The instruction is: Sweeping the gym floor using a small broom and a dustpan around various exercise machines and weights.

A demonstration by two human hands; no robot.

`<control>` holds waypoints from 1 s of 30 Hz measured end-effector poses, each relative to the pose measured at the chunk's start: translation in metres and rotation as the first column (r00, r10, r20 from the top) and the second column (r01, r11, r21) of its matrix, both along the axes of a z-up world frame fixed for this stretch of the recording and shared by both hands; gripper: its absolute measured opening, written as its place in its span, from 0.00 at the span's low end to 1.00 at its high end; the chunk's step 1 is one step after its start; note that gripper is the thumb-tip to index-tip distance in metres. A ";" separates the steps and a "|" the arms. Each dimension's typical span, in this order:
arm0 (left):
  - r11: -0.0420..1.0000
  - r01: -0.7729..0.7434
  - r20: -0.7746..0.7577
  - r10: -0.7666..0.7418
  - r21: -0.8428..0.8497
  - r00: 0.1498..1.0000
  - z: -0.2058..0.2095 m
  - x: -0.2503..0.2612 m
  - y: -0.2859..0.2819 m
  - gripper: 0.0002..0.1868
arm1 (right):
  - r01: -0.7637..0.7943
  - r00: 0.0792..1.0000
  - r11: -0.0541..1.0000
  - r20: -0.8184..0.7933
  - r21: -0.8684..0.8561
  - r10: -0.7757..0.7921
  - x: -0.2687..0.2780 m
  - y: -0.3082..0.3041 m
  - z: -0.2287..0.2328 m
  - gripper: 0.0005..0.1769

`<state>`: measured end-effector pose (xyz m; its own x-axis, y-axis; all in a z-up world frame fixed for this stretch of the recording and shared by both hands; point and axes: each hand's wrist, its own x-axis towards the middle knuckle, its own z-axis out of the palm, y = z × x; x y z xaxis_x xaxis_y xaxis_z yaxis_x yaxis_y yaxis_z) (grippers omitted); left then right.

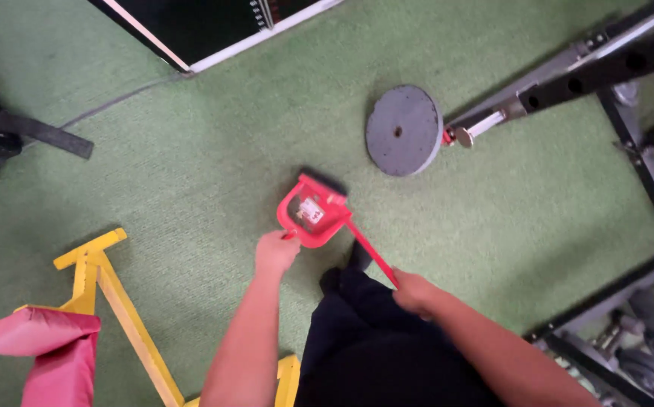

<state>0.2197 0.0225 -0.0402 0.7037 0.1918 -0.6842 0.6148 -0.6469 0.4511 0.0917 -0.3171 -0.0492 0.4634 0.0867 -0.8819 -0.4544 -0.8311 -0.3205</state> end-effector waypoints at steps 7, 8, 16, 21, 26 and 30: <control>0.997 0.036 -0.042 -0.034 0.066 0.999 0.008 0.019 -0.007 0.18 | -0.008 0.967 0.988 0.254 0.152 -0.031 0.017 -0.091 0.051 0.40; 0.998 0.021 -0.075 -0.016 0.057 0.997 0.011 0.020 -0.008 0.17 | 0.065 0.987 0.998 0.148 0.022 -0.068 0.032 -0.089 0.053 0.39; 0.985 -0.131 -0.108 0.119 -0.116 0.987 -0.005 0.029 0.014 0.13 | 0.287 0.939 0.953 -0.167 -0.097 -0.300 0.057 0.003 0.055 0.46; 0.907 -0.224 -0.179 0.169 -0.356 0.969 -0.026 0.041 0.076 0.19 | 0.411 0.898 0.907 -0.213 0.090 -0.386 0.005 -0.032 0.096 0.36; 0.912 -0.144 -0.237 0.053 -0.383 0.970 0.000 0.097 0.135 0.26 | 0.740 0.642 0.672 -0.322 0.025 -0.696 -0.091 -0.115 0.088 0.40; 0.911 -0.015 -0.241 -0.093 -0.412 0.966 -0.013 0.130 0.168 0.28 | 0.756 0.561 0.624 -0.295 -0.200 -0.774 -0.104 -0.133 0.110 0.40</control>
